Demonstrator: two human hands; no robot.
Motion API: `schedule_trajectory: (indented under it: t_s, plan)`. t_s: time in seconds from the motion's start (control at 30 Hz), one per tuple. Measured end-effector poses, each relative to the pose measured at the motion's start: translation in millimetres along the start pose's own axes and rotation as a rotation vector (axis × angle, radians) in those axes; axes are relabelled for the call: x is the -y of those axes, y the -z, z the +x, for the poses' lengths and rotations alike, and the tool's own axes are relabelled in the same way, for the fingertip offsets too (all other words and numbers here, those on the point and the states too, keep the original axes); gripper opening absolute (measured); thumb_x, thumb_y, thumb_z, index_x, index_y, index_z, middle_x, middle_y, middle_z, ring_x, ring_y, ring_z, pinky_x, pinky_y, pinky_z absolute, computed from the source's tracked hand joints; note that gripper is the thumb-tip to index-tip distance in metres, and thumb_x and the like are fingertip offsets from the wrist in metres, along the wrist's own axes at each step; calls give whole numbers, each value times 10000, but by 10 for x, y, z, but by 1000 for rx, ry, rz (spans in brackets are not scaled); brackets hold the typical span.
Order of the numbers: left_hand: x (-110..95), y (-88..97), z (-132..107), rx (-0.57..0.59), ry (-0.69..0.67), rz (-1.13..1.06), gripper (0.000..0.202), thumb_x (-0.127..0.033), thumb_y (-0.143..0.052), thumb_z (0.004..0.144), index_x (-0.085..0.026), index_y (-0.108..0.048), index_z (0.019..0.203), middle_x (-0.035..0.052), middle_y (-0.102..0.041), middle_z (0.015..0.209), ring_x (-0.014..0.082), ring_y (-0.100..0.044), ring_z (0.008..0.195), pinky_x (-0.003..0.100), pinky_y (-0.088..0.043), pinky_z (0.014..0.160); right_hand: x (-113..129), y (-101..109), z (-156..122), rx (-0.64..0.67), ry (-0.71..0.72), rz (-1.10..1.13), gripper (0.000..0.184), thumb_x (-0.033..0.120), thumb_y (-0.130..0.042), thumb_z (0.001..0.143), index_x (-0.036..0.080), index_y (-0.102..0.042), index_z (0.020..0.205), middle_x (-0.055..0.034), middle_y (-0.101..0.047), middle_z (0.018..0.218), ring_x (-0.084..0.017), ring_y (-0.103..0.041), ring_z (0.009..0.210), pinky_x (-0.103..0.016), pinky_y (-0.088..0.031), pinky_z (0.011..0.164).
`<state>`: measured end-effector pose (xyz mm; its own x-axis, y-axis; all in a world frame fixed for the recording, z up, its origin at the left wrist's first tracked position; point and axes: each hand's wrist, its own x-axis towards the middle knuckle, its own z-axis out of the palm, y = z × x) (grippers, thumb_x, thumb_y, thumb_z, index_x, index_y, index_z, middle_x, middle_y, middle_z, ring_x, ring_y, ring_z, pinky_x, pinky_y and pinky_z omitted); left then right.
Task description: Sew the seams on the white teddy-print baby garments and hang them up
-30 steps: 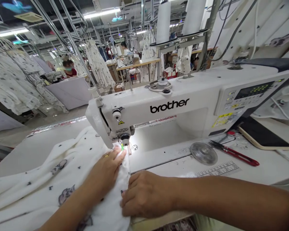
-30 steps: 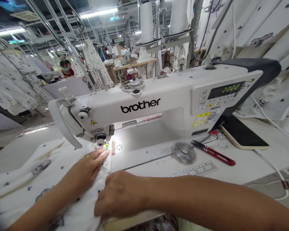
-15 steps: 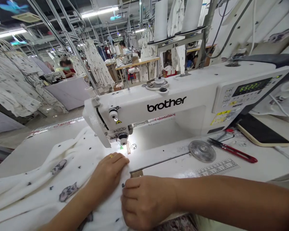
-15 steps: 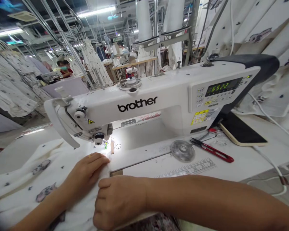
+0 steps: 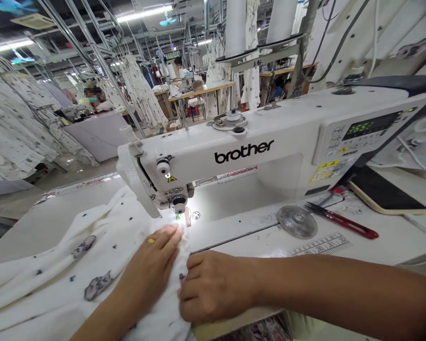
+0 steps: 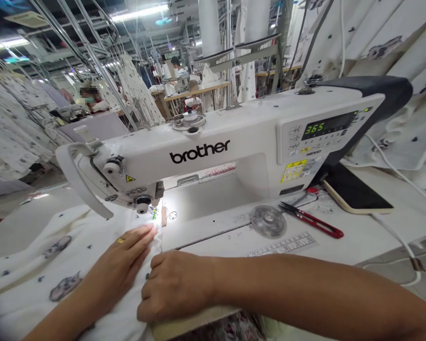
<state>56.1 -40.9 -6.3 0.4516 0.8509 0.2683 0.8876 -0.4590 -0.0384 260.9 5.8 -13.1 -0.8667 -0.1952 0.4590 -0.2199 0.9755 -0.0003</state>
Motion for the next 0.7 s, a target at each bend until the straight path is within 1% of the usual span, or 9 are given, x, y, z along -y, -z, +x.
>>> schedule_trajectory:
  t_s: [0.13, 0.3, 0.37, 0.43, 0.5, 0.53, 0.57, 0.63, 0.7]
  plan:
    - [46, -53, 29, 43, 13, 18, 396, -192, -396, 972, -195, -530, 1344, 84, -593, 1360, 257, -546, 1258, 443, -484, 1034, -19, 14, 3, 15, -23, 23, 230, 140, -536, 924, 189, -544, 699, 39, -617, 711, -130, -519, 656, -311, -355, 705]
    - [161, 2, 134, 107, 55, -52, 378, -165, -368, 972, -200, -528, 1313, 97, -575, 1372, 260, -510, 1301, 470, -443, 1084, -104, -3, 28, 21, -103, 6, 240, 121, -507, 941, 184, -547, 713, 45, -662, 757, -111, -567, 705, -289, -370, 722]
    - [207, 30, 161, 123, 77, -122, 340, -177, -368, 973, -203, -516, 1278, 105, -587, 1344, 259, -542, 1262, 472, -468, 1052, -135, -22, 35, 22, -133, 13, 243, 129, -511, 941, 185, -553, 708, 46, -675, 758, -104, -583, 710, -279, -373, 721]
    - [252, 37, 176, 124, 111, -194, 290, -192, -382, 971, -201, -492, 1239, 111, -614, 1285, 254, -590, 1187, 457, -516, 980, -160, -49, 35, 6, -148, 24, 236, 139, -520, 937, 187, -563, 709, 45, -687, 769, -101, -595, 711, -273, -376, 718]
    - [299, 24, 193, 116, 145, -234, 265, -193, -395, 965, -201, -471, 1219, 109, -640, 1208, 249, -626, 1101, 441, -549, 905, -183, -78, 29, -19, -177, 40, 229, 159, -534, 936, 188, -573, 712, 44, -695, 773, -100, -602, 707, -266, -380, 722]
    - [323, 17, 204, 115, 149, -236, 256, -191, -398, 963, -202, -472, 1208, 103, -651, 1170, 247, -635, 1072, 442, -552, 890, -194, -91, 24, -29, -195, 51, 225, 177, -543, 936, 189, -578, 714, 43, -699, 772, -99, -605, 706, -263, -383, 727]
    - [345, 13, 215, 124, 142, -231, 244, -187, -395, 963, -205, -481, 1191, 96, -657, 1145, 245, -635, 1064, 449, -546, 901, -205, -102, 20, -38, -211, 64, 220, 195, -554, 936, 190, -583, 718, 41, -701, 771, -98, -608, 708, -259, -385, 733]
    - [378, 25, 229, 140, 98, -203, 226, -184, -383, 973, -209, -506, 1161, 84, -661, 1147, 242, -618, 1105, 472, -508, 975, -224, -112, 13, -42, -225, 81, 211, 219, -570, 934, 192, -588, 726, 35, -703, 777, -97, -612, 720, -251, -390, 748]
    - [382, 59, 216, 124, 39, -154, 236, -186, -377, 983, -217, -532, 1158, 77, -637, 1237, 242, -571, 1196, 488, -445, 1061, -235, -98, 11, -26, -207, 68, 209, 206, -562, 939, 192, -588, 733, 23, -704, 793, -100, -609, 738, -249, -391, 762]
